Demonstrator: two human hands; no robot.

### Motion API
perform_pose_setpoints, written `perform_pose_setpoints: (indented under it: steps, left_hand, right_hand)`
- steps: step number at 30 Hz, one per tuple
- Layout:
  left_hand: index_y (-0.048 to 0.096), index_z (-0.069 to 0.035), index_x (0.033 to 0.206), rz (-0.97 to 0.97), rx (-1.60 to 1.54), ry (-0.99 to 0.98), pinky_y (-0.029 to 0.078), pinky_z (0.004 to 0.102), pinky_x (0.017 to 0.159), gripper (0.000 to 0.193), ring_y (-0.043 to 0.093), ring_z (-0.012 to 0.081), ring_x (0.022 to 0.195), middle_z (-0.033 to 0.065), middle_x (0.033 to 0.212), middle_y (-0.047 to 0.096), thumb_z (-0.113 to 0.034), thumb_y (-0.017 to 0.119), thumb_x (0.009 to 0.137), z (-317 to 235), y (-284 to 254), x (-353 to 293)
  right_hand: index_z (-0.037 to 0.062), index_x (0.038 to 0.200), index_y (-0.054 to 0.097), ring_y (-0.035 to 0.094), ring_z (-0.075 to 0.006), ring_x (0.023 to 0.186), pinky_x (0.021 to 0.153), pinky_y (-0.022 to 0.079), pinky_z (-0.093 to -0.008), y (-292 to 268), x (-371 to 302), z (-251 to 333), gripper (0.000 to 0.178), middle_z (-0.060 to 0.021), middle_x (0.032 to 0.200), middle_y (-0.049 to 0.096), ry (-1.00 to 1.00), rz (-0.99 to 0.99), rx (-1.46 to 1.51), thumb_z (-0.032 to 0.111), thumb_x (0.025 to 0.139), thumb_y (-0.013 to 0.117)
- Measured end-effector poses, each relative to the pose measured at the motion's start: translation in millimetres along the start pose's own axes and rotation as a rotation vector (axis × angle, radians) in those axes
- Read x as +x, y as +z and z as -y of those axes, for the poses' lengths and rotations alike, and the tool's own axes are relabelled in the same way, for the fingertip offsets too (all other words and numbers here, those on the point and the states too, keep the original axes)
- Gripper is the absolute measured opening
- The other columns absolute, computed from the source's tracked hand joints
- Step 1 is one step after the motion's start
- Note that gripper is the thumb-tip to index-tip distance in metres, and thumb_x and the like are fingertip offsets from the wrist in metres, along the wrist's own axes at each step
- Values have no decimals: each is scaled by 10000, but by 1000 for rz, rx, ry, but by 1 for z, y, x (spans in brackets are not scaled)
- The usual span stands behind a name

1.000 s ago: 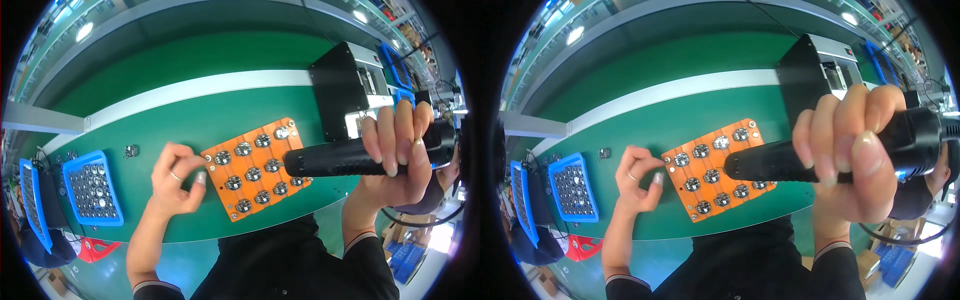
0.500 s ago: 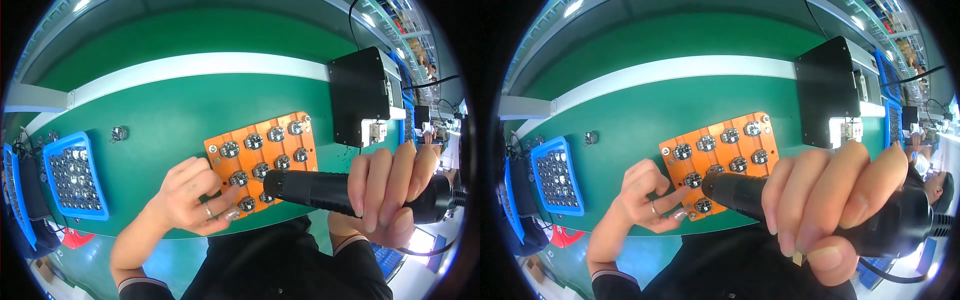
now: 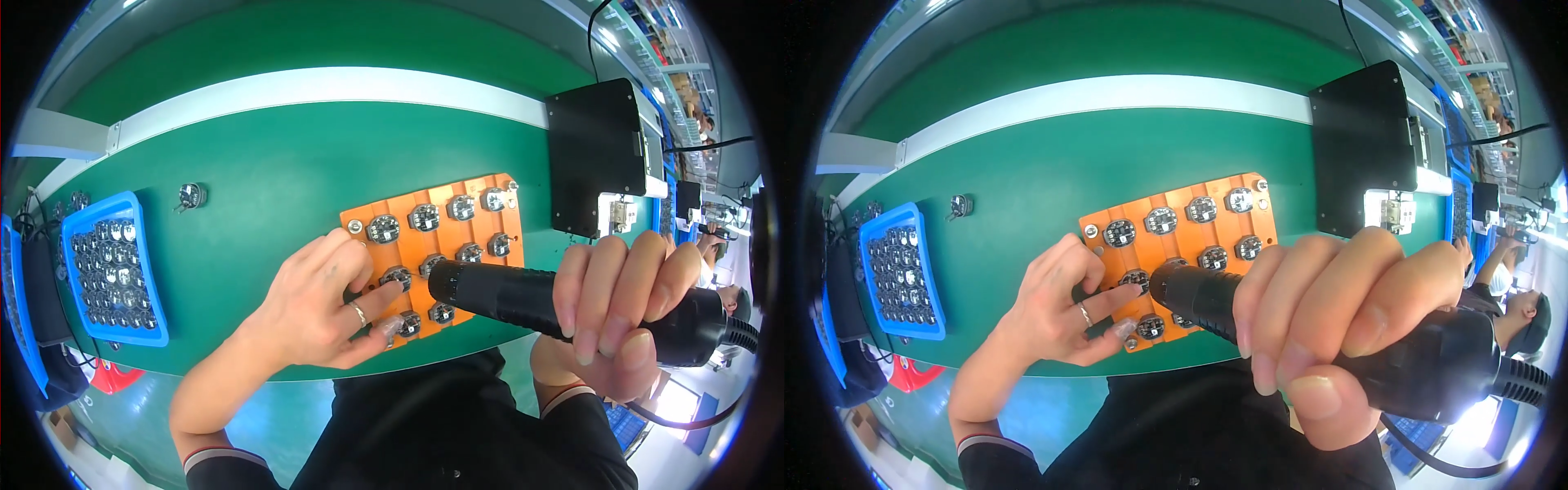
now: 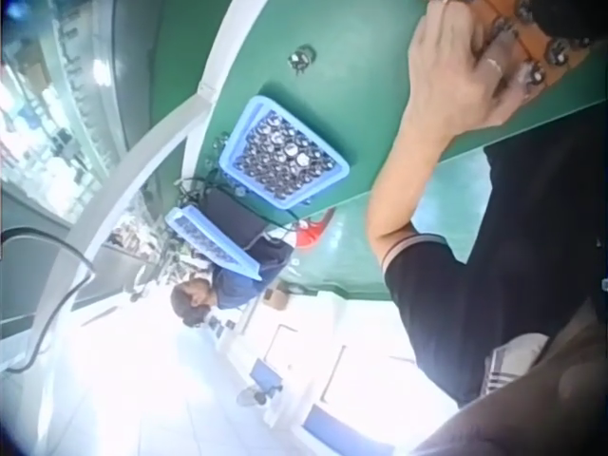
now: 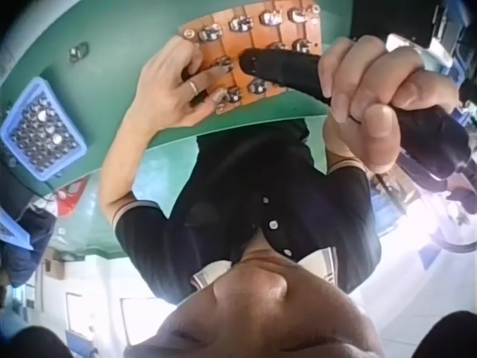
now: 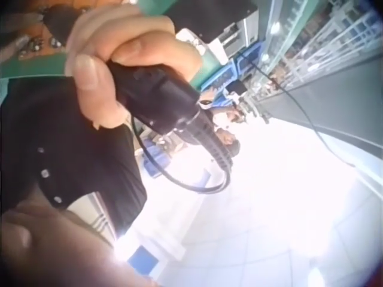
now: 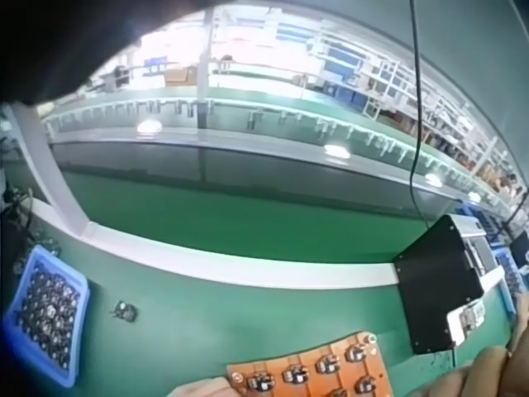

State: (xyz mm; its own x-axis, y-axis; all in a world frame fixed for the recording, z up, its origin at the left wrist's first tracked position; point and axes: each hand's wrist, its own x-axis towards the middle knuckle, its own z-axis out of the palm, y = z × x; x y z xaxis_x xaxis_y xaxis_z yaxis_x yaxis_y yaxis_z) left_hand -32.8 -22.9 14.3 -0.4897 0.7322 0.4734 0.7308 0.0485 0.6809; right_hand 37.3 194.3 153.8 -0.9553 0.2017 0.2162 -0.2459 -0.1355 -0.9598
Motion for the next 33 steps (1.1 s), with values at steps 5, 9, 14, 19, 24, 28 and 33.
perform_pose_setpoints:
  steps: [5, 9, 14, 19, 24, 28, 33]
  left_hand:
    - [776, -47, 892, 3, -12, -10, 369, 328, 538, 309, 421, 200, 643, 39, 798, 354, -185, 786, 615, 0, -2, -1]
    - [774, -50, 888, 9, -18, -14, 374, 330, 542, 286, 426, 195, 643, 39, 795, 360, -161, 779, 624, 0, -2, 0]
    - [774, -57, 888, 8, -17, -12, 379, 330, 545, 275, 427, 193, 640, 38, 794, 368, -156, 776, 631, 1, -2, 0]
    - [774, -65, 893, 20, -21, -27, 383, 333, 546, 276, 433, 194, 644, 34, 793, 369, -150, 774, 631, 0, -2, -1]
    - [770, -56, 882, -17, -37, -5, 387, 333, 548, 269, 441, 200, 648, 36, 800, 386, -144, 779, 627, 1, -5, 1]
    - [761, -48, 850, -16, -23, -1, 393, 333, 551, 244, 452, 209, 661, 38, 807, 407, -134, 782, 623, 1, -2, 0]
    - [759, -49, 837, -20, 6, 7, 396, 336, 549, 226, 456, 211, 670, 33, 793, 401, -119, 774, 623, 3, -5, 1]
  right_hand:
    - [109, 1023, 435, 566, -116, 660, 648, 481, -278, -3, 2, 2, 276, -17, 830, 545, 24, 87, -29, 92, 933, 696]
    - [116, 1035, 420, 569, -115, 677, 657, 481, -270, -6, 2, -4, 286, -16, 854, 543, -36, 161, -17, 98, 937, 688]
    - [119, 1035, 408, 571, -115, 689, 661, 482, -265, -6, 2, -10, 308, -18, 873, 540, -79, 203, 3, 103, 931, 698]
    - [116, 1038, 409, 581, -119, 668, 639, 485, -264, -6, 4, -16, 331, -19, 860, 542, -99, 257, 14, 108, 915, 716]
    - [113, 1041, 410, 591, -123, 647, 617, 489, -262, -5, 7, -18, 354, -20, 848, 545, -119, 309, 22, 114, 899, 734]
    - [111, 1021, 411, 613, -124, 644, 589, 503, -260, -2, 8, -20, 352, -21, 829, 567, -137, 362, -21, 97, 887, 736]
    - [117, 1015, 420, 600, -126, 634, 592, 498, -278, 5, 5, -19, 357, -15, 817, 573, -154, 385, -25, 106, 885, 753]
